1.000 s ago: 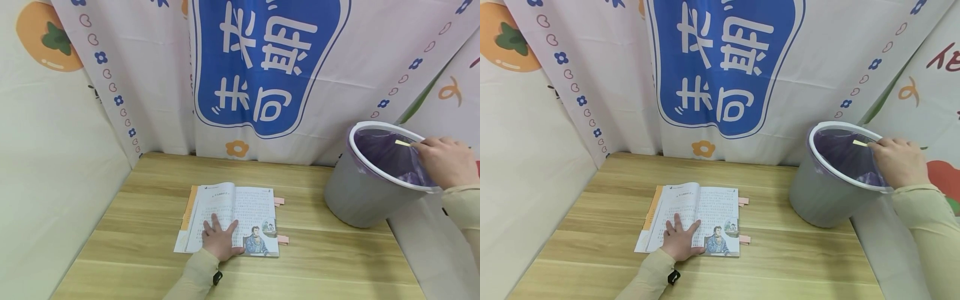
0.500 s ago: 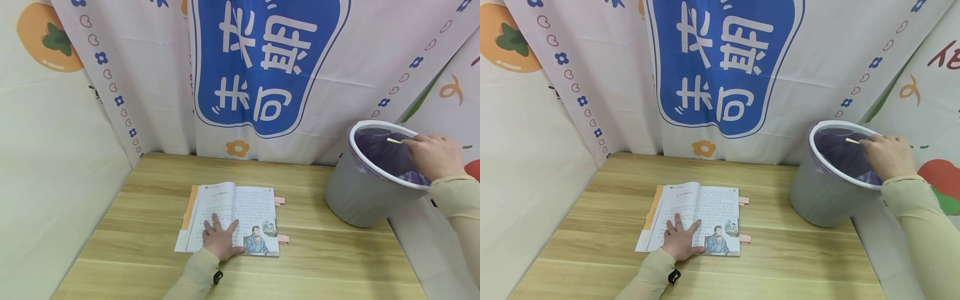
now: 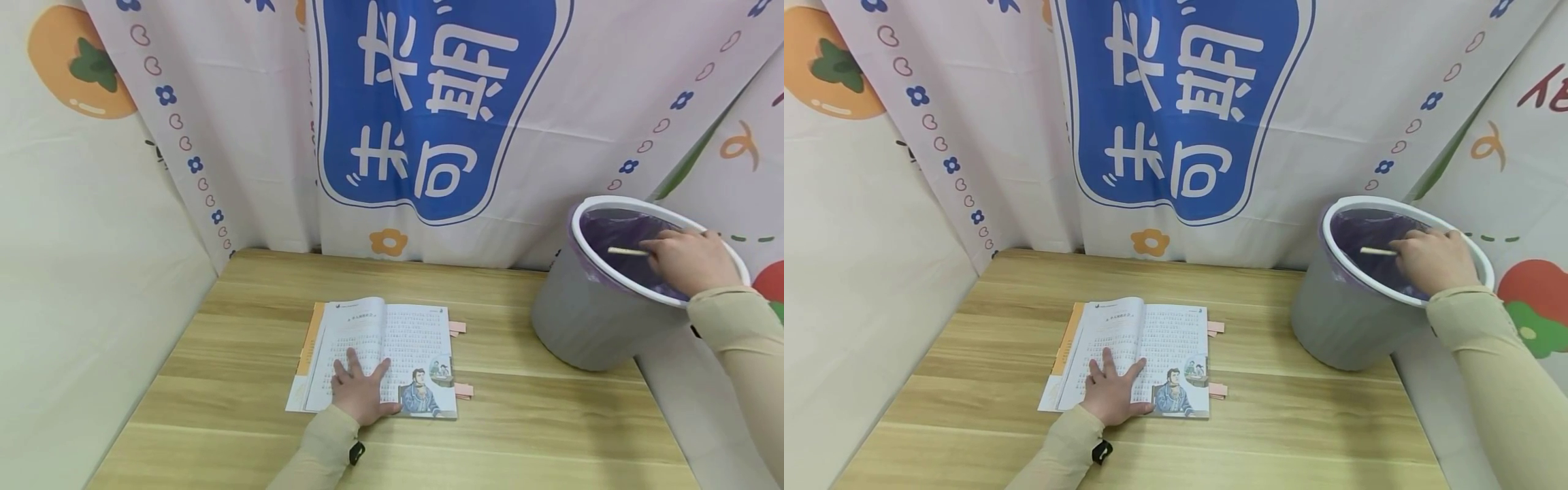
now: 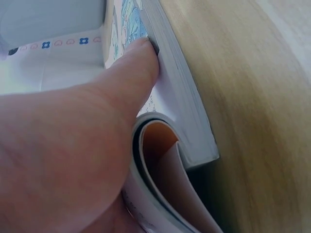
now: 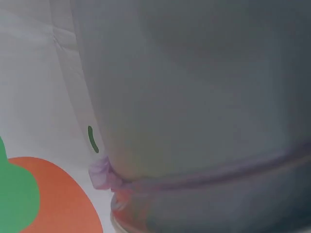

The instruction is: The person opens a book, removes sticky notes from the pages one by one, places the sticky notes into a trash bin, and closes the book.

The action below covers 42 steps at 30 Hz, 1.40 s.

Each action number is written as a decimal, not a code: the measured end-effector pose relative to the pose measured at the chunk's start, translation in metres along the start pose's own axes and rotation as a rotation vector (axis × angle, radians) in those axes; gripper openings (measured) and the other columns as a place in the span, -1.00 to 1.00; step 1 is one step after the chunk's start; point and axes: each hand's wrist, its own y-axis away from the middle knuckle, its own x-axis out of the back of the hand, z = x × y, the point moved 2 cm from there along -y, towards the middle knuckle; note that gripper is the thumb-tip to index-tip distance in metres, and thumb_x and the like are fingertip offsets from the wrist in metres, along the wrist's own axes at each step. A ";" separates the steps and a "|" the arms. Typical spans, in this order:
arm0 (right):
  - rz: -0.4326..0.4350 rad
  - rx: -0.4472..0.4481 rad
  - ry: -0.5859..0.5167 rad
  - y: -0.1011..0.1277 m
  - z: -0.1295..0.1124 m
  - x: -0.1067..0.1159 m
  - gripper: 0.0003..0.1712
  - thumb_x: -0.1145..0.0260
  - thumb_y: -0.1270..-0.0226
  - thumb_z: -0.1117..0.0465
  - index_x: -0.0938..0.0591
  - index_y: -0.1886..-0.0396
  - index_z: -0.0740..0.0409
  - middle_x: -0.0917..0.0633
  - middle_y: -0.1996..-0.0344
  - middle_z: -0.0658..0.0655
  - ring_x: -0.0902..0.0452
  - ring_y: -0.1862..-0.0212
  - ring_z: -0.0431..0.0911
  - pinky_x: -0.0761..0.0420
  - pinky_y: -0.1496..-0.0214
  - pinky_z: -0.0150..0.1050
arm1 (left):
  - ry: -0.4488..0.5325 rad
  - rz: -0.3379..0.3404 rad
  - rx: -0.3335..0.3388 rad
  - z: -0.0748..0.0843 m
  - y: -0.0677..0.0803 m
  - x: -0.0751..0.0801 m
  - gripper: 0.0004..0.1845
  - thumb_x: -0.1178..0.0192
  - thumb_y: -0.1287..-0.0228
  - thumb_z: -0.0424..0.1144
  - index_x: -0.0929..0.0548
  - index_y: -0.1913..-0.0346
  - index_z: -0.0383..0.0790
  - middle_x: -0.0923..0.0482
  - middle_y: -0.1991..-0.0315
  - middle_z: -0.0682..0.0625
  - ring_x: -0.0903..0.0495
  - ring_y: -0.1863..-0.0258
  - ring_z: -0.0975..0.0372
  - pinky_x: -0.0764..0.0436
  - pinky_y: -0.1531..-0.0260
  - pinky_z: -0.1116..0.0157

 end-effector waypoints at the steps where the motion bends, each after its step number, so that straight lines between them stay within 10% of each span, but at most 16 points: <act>1: -0.017 0.004 0.002 0.000 0.000 -0.001 -0.69 -0.28 -0.10 0.36 -0.72 0.13 0.34 -0.69 0.23 0.40 -0.57 0.25 0.43 -0.40 0.35 0.35 | 0.001 0.000 0.000 0.000 0.000 0.000 0.00 -0.30 0.00 0.43 -0.30 -0.50 0.12 0.18 -0.43 -0.65 0.02 -0.29 -0.61 -0.25 -0.19 -0.39; 14: 0.073 -0.080 -0.026 -0.002 -0.009 0.036 -0.70 -0.25 -0.18 0.34 -0.71 0.10 0.33 -0.68 0.12 0.41 -0.55 0.19 0.39 -0.43 0.31 0.32 | 0.009 0.006 -0.007 0.001 0.001 0.001 -0.01 -0.31 0.00 0.42 -0.30 -0.50 0.11 0.18 -0.42 -0.66 0.02 -0.29 -0.61 -0.26 -0.18 -0.39; 25: 0.597 -0.047 -0.187 0.016 -0.066 0.078 -0.74 -0.24 -0.16 0.35 -0.76 0.20 0.31 -0.74 0.27 0.30 -0.59 0.28 0.32 -0.45 0.30 0.23 | 0.009 -0.001 -0.006 0.001 -0.001 0.001 -0.01 -0.32 -0.01 0.41 -0.29 -0.50 0.11 0.20 -0.42 -0.66 0.03 -0.29 -0.62 -0.25 -0.18 -0.40; 30: 0.718 -0.046 -0.288 0.027 -0.103 0.071 -0.72 -0.20 -0.24 0.28 -0.77 0.19 0.29 -0.75 0.24 0.27 -0.63 0.24 0.30 -0.50 0.22 0.14 | 0.003 0.001 -0.008 0.001 -0.001 0.001 -0.01 -0.31 -0.01 0.42 -0.29 -0.50 0.11 0.19 -0.42 -0.66 0.02 -0.29 -0.62 -0.26 -0.17 -0.39; 42: 0.671 -0.078 -0.495 0.056 -0.184 -0.001 -0.69 -0.33 -0.12 0.45 -0.76 0.11 0.25 -0.76 0.20 0.22 -0.64 0.21 0.18 -0.54 0.06 -0.09 | 0.001 -0.003 -0.003 0.001 -0.002 0.000 0.00 -0.30 0.00 0.42 -0.28 -0.51 0.12 0.19 -0.42 -0.65 0.03 -0.29 -0.61 -0.25 -0.19 -0.39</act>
